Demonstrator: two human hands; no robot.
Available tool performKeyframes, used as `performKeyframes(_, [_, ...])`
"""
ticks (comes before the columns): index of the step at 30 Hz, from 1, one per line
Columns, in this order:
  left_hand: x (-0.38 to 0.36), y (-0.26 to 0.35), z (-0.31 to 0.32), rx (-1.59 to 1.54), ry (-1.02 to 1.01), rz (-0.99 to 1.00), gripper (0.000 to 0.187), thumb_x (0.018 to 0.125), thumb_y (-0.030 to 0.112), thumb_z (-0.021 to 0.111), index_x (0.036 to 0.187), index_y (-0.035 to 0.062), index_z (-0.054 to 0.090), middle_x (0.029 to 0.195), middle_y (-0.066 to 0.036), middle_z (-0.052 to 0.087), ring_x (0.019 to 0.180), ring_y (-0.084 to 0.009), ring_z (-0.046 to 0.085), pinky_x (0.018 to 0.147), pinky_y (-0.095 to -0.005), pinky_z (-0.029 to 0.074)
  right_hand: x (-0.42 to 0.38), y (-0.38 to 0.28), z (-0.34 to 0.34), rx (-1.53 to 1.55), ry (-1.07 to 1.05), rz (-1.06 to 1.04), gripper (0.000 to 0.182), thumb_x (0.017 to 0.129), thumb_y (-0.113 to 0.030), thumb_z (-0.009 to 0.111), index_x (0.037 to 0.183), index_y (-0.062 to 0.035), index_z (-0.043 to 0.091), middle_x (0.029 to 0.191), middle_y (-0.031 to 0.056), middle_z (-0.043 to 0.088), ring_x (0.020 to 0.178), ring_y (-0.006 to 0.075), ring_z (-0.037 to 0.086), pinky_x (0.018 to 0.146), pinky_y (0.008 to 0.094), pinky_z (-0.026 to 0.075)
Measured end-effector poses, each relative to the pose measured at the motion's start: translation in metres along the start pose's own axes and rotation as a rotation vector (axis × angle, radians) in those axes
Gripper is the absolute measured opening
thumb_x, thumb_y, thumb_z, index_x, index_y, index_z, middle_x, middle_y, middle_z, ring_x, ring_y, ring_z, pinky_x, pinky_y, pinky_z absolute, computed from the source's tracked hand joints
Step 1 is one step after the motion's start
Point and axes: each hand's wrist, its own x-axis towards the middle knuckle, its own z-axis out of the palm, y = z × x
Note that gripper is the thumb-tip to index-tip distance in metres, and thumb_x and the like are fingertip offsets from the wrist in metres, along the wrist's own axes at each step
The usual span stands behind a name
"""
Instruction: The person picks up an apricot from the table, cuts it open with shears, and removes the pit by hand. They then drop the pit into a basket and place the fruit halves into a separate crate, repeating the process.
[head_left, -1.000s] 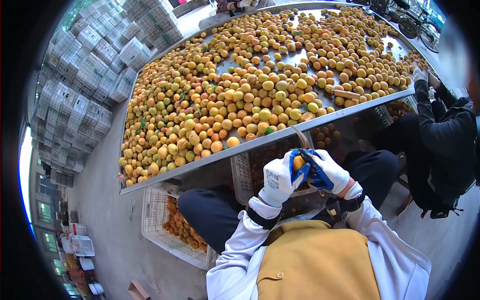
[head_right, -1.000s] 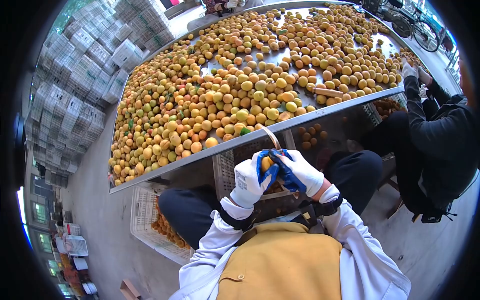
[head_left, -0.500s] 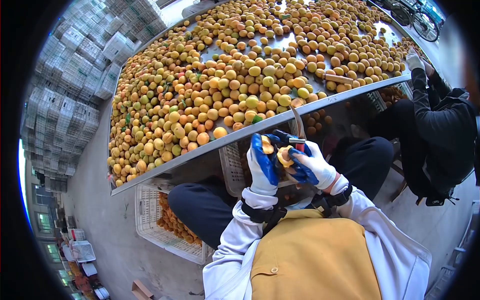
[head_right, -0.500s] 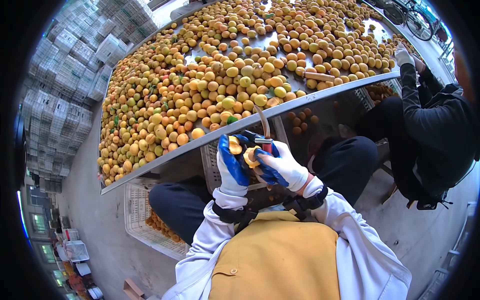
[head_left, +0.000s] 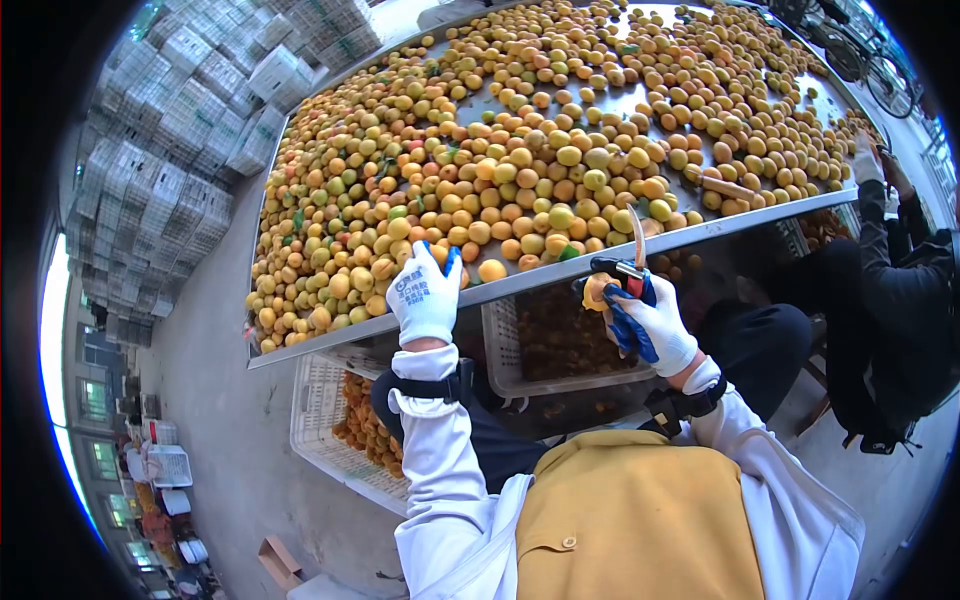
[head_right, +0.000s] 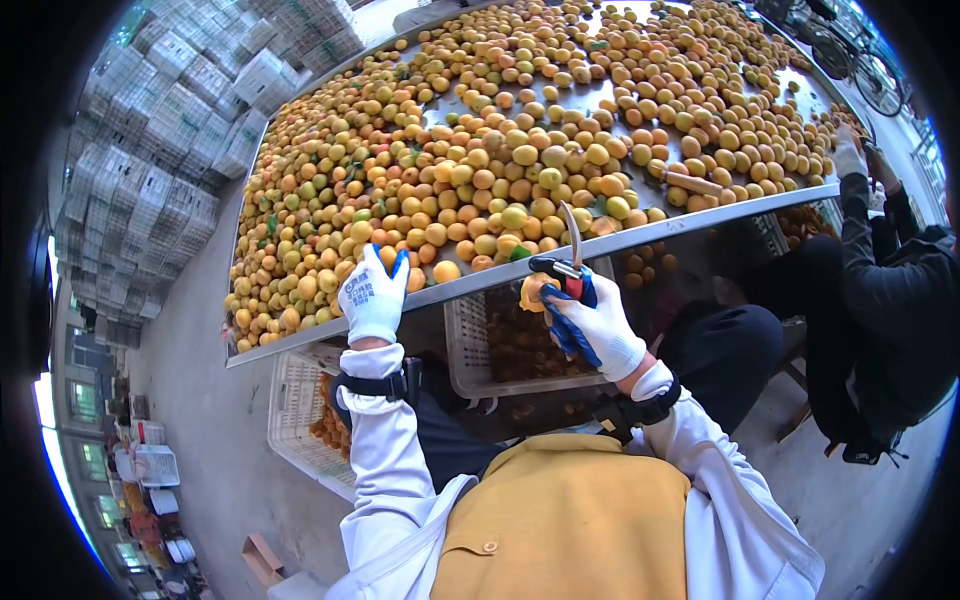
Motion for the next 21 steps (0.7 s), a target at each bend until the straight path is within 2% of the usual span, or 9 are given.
performKeyframes(2, [0.001,-0.015,0.003,-0.029,0.024,-0.087,0.052,0.097,0.048,0.063,0.121,0.0028,0.061,0.096,-0.019,0.075,0.087,-0.0357,0.074,0.075,-0.0453,0.057,0.001,-0.005,0.011,-0.03,0.051,-0.013,0.023,0.097,-0.016,0.071,0.112,-0.0006,0.063,0.072,0.003,0.059,0.051,0.0092,0.053,0.044,0.0239,0.042])
performKeyframes(5, [-0.001,-0.035,0.01,-0.329,0.036,-0.183,0.049,0.096,0.046,0.066,0.117,0.0016,0.064,0.091,-0.018,0.075,0.083,-0.0347,0.074,0.073,-0.0445,0.057,0.005,-0.002,0.014,-0.081,0.092,-0.018,0.024,0.096,-0.018,0.073,0.111,-0.0012,0.063,0.073,0.0041,0.061,0.051,0.0089,0.054,0.043,0.0237,0.043])
performKeyframes(6, [-0.005,-0.031,-0.006,-0.523,0.04,-0.224,0.043,0.096,0.042,0.07,0.111,0.002,0.066,0.08,-0.014,0.073,0.075,-0.0302,0.073,0.071,-0.0412,0.056,0.005,-0.003,0.014,-0.101,0.093,0.022,0.037,0.098,-0.014,0.069,0.133,-0.0047,0.063,0.072,0.0009,0.061,0.05,0.0072,0.053,0.046,0.0216,0.043])
performKeyframes(7, [-0.009,-0.03,-0.017,-0.673,0.061,-0.24,0.039,0.097,0.039,0.07,0.109,0.0018,0.066,0.073,-0.011,0.07,0.065,-0.024,0.07,0.065,-0.0371,0.055,0.006,-0.004,0.014,-0.103,0.087,0.026,0.037,0.098,-0.014,0.069,0.133,-0.0047,0.063,0.072,0.0009,0.061,0.05,0.0072,0.053,0.046,0.0216,0.043])
performKeyframes(10, [-0.02,-0.046,-0.05,-0.609,0.313,-0.112,0.033,0.099,0.033,0.07,0.106,0.0008,0.066,0.074,-0.01,0.068,0.058,-0.0188,0.066,0.057,-0.0336,0.052,0.018,-0.004,0.018,-0.143,0.093,-0.011,0.031,0.098,-0.014,0.068,0.128,-0.0057,0.065,0.067,-0.0025,0.057,0.05,0.0055,0.051,0.045,0.021,0.04])
performKeyframes(15, [-0.065,-0.126,-0.085,-0.63,0.37,-0.281,0.027,0.1,0.024,0.07,0.107,-0.0016,0.063,0.078,-0.002,0.061,0.063,-0.0088,0.054,0.055,-0.0275,0.046,0.05,-0.012,0.054,-0.204,0.05,-0.063,0.034,0.097,-0.014,0.069,0.129,-0.0037,0.064,0.069,-0.003,0.057,0.052,0.0049,0.051,0.047,0.022,0.04])
performKeyframes(18, [-0.105,-0.176,-0.102,-0.133,0.272,-0.414,0.044,0.099,0.042,0.066,0.111,-0.0002,0.065,0.093,-0.022,0.073,0.086,-0.0407,0.071,0.076,-0.0485,0.053,0.085,-0.005,0.09,-0.375,0.031,-0.182,0.031,0.096,-0.019,0.071,0.121,-0.0013,0.066,0.073,-0.0021,0.06,0.057,0.0052,0.052,0.05,0.0234,0.043])
performKeyframes(19, [-0.112,-0.19,-0.107,-0.002,0.099,-0.619,0.049,0.096,0.045,0.068,0.119,0.0027,0.065,0.107,-0.022,0.072,0.097,-0.0394,0.07,0.082,-0.0478,0.053,0.097,-0.002,0.104,-0.445,0.018,-0.203,0.03,0.096,-0.021,0.072,0.117,-0.0005,0.066,0.075,-0.0017,0.061,0.059,0.0055,0.052,0.051,0.0241,0.044])
performKeyframes(21, [-0.141,-0.229,-0.092,0.248,0.2,-0.527,0.056,0.093,0.045,0.071,0.131,0.0059,0.061,0.126,-0.023,0.065,0.11,-0.0386,0.066,0.09,-0.0473,0.052,0.126,0.017,0.122,-0.489,-0.157,-0.156,0.028,0.096,-0.023,0.072,0.111,-0.0005,0.065,0.075,-0.0008,0.061,0.06,0.0068,0.054,0.052,0.0263,0.045])
